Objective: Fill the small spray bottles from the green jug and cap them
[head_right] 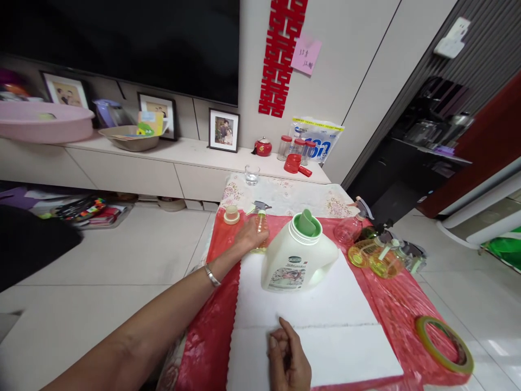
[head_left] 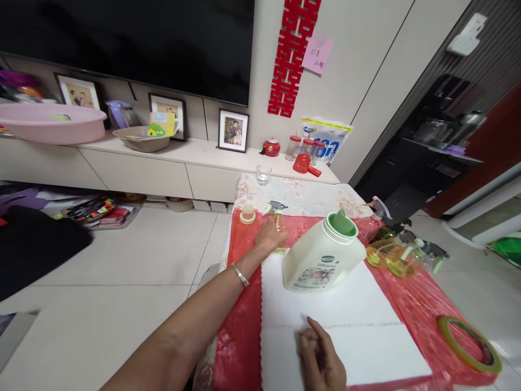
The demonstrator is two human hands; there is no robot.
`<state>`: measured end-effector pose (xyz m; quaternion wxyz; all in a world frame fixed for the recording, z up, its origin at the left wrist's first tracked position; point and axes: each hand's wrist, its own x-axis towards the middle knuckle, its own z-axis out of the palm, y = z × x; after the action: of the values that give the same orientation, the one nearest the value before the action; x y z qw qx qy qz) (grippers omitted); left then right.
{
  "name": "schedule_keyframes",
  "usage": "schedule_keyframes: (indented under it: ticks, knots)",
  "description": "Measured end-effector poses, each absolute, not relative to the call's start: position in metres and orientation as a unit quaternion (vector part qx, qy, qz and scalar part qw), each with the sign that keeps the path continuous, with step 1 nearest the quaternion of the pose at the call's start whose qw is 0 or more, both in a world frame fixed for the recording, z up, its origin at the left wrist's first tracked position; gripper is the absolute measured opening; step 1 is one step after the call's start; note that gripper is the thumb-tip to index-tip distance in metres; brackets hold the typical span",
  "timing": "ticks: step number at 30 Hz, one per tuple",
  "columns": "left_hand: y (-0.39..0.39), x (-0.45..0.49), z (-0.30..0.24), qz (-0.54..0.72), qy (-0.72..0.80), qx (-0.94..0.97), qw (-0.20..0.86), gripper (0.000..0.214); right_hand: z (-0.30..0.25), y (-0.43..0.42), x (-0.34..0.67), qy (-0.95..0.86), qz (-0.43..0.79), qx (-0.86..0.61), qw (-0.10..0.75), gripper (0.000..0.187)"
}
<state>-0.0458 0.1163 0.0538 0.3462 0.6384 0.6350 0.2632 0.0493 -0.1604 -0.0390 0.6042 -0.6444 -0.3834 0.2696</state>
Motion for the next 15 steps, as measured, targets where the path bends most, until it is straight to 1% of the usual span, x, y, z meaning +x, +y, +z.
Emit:
schedule_keyframes:
  ticks: [4,9,15]
  knots:
    - [0.126,-0.037,0.054,0.248,0.678,0.594,0.354,0.053,-0.039,-0.159,0.049,-0.383,0.258,-0.650,0.604,0.061]
    - [0.132,-0.037,0.052,0.235,0.685,0.586,0.363,0.054,-0.042,-0.159,0.050,-0.388,0.249,-0.657,0.596,0.060]
    - [0.131,-0.040,0.048,0.252,0.674,0.594,0.359,0.066,-0.041,-0.158,0.050,-0.387,0.237,-0.666,0.592,0.064]
